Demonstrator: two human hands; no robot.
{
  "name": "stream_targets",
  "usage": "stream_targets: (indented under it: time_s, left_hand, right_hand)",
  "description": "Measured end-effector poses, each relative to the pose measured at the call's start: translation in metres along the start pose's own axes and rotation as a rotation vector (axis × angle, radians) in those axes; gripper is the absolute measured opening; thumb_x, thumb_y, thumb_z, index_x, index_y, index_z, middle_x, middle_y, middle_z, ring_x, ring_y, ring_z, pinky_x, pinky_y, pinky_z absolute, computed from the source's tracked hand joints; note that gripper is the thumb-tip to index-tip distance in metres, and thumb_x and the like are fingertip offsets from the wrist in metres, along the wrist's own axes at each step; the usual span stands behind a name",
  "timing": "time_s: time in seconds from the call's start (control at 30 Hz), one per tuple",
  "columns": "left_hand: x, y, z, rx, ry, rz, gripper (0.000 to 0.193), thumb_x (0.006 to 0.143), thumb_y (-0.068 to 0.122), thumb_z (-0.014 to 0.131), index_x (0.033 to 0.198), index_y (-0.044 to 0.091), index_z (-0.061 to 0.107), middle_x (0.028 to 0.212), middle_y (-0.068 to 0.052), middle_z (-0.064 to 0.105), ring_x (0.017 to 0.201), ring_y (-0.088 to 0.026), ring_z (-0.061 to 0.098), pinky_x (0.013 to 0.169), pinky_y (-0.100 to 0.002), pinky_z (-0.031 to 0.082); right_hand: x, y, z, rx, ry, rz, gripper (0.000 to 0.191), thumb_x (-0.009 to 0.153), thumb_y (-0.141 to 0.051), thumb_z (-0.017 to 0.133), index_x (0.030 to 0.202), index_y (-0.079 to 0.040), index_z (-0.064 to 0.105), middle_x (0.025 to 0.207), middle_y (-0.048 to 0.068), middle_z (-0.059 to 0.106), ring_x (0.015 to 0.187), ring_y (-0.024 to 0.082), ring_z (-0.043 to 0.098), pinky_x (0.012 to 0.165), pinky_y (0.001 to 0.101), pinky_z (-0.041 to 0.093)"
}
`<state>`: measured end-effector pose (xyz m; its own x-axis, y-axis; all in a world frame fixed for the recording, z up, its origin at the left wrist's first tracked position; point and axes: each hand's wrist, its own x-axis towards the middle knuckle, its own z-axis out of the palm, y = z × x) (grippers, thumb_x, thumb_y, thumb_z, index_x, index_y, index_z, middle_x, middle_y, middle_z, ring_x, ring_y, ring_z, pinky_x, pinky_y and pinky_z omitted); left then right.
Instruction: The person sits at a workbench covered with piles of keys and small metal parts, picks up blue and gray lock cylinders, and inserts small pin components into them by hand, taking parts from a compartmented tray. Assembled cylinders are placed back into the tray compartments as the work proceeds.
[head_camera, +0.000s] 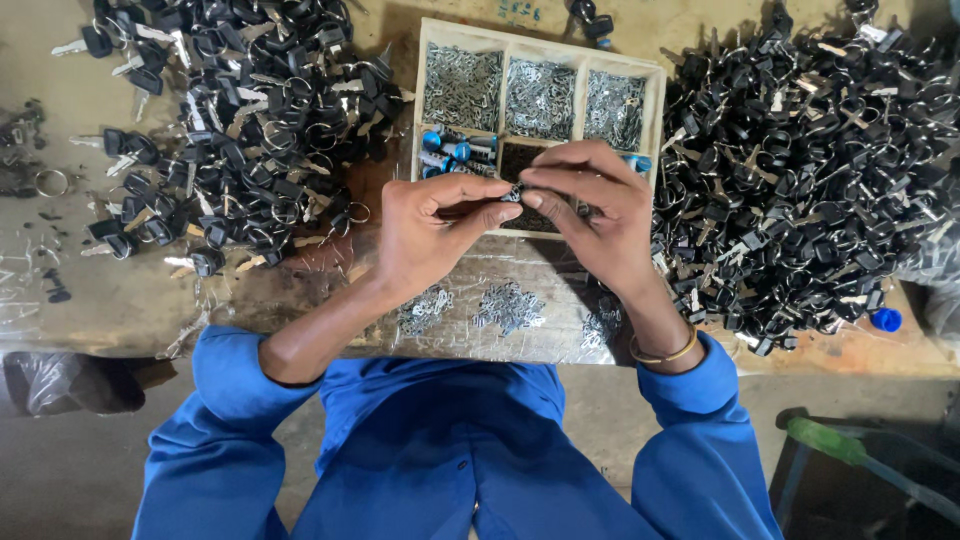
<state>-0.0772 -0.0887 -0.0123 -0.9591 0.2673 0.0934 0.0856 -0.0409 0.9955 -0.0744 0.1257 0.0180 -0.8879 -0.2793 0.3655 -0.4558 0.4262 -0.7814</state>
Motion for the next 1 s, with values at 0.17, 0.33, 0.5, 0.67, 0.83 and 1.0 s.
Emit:
stream_targets:
  time_s: [0.17,0.33,0.5,0.67,0.83,1.0]
  left_hand:
    - [0.001,0.002,0.000,0.024,-0.005,0.006,0.019,0.094,0.006,0.080,0.111,0.000,0.076,0.103,-0.008,0.081,0.091,-0.008,0.076,0.079,-0.022,0.064]
    - [0.001,0.003,-0.002,0.074,-0.015,0.014,0.019,0.092,0.007,0.081,0.110,0.001,0.077,0.103,-0.008,0.080,0.091,-0.008,0.076,0.078,-0.022,0.065]
    - [0.001,0.003,-0.002,0.089,-0.004,0.034,0.018,0.093,0.007,0.082,0.109,0.001,0.077,0.103,-0.008,0.081,0.091,-0.008,0.076,0.078,-0.022,0.064]
    - [0.001,0.002,-0.001,0.078,0.002,-0.006,0.019,0.092,0.008,0.082,0.109,0.001,0.077,0.101,-0.008,0.081,0.088,-0.007,0.076,0.076,-0.022,0.063]
    - [0.000,0.001,-0.001,-0.005,0.006,-0.031,0.021,0.094,0.008,0.080,0.113,0.001,0.076,0.105,-0.007,0.080,0.091,-0.007,0.075,0.079,-0.022,0.064]
    - [0.000,0.001,0.000,0.031,0.028,-0.011,0.020,0.094,0.008,0.081,0.112,0.001,0.077,0.105,-0.008,0.081,0.089,-0.007,0.074,0.077,-0.023,0.063]
  right_hand:
    - [-0.002,0.004,0.000,0.260,-0.025,0.245,0.013,0.097,0.004,0.075,0.109,-0.002,0.073,0.120,0.008,0.065,0.108,0.014,0.063,0.088,0.0270,0.054]
    - [-0.006,0.004,0.005,0.473,-0.072,0.370,0.014,0.103,0.004,0.066,0.114,-0.003,0.072,0.123,0.007,0.061,0.110,0.012,0.061,0.089,0.0259,0.055]
    - [-0.003,-0.001,0.008,0.222,-0.067,0.228,0.014,0.103,0.006,0.068,0.114,-0.002,0.071,0.119,0.008,0.062,0.105,0.014,0.061,0.086,0.0278,0.051]
    - [0.001,-0.006,-0.003,0.156,-0.097,0.111,0.017,0.099,0.004,0.072,0.116,-0.002,0.073,0.117,0.008,0.066,0.108,0.018,0.064,0.090,0.0292,0.053]
    - [0.003,0.000,-0.003,-0.477,-0.063,0.084,0.017,0.088,-0.010,0.084,0.104,-0.009,0.079,0.101,0.004,0.063,0.095,0.026,0.055,0.083,0.0391,0.041]
    - [-0.001,0.004,0.001,-0.696,-0.136,0.052,0.011,0.088,-0.022,0.083,0.095,-0.017,0.077,0.101,0.000,0.062,0.103,0.027,0.053,0.091,0.0453,0.034]
